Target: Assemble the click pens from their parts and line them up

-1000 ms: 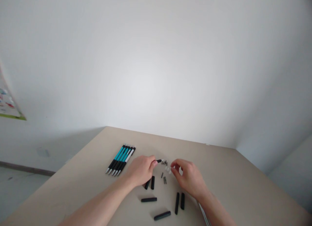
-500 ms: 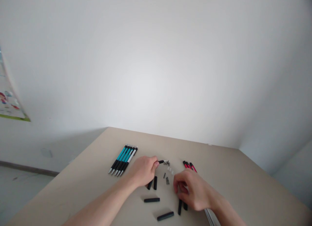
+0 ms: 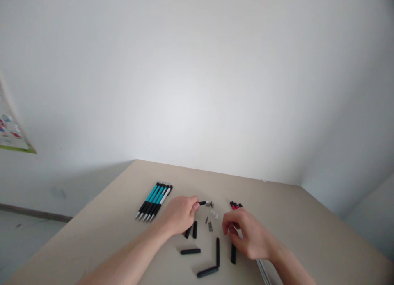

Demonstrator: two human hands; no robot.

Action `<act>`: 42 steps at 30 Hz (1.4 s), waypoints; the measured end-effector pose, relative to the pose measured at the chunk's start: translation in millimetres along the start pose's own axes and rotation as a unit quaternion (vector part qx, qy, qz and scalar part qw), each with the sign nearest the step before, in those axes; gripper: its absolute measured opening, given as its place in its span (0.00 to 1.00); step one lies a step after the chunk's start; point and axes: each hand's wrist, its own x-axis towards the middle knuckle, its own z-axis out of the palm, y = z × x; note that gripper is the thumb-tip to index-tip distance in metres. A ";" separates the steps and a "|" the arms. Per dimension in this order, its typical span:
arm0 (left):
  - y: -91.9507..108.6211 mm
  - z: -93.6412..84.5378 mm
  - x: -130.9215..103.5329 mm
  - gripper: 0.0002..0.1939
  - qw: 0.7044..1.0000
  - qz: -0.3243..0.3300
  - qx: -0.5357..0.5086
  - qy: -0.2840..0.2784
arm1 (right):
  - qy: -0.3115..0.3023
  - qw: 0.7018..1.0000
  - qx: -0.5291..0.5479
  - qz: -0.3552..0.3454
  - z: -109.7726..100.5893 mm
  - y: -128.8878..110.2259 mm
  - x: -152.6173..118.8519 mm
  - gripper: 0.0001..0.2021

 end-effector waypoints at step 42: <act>0.3 2.9 1.1 0.13 0.999 0.036 0.008 0.034 | 0.303 0.938 0.164 0.044 35.0 19.9 33.5 0.06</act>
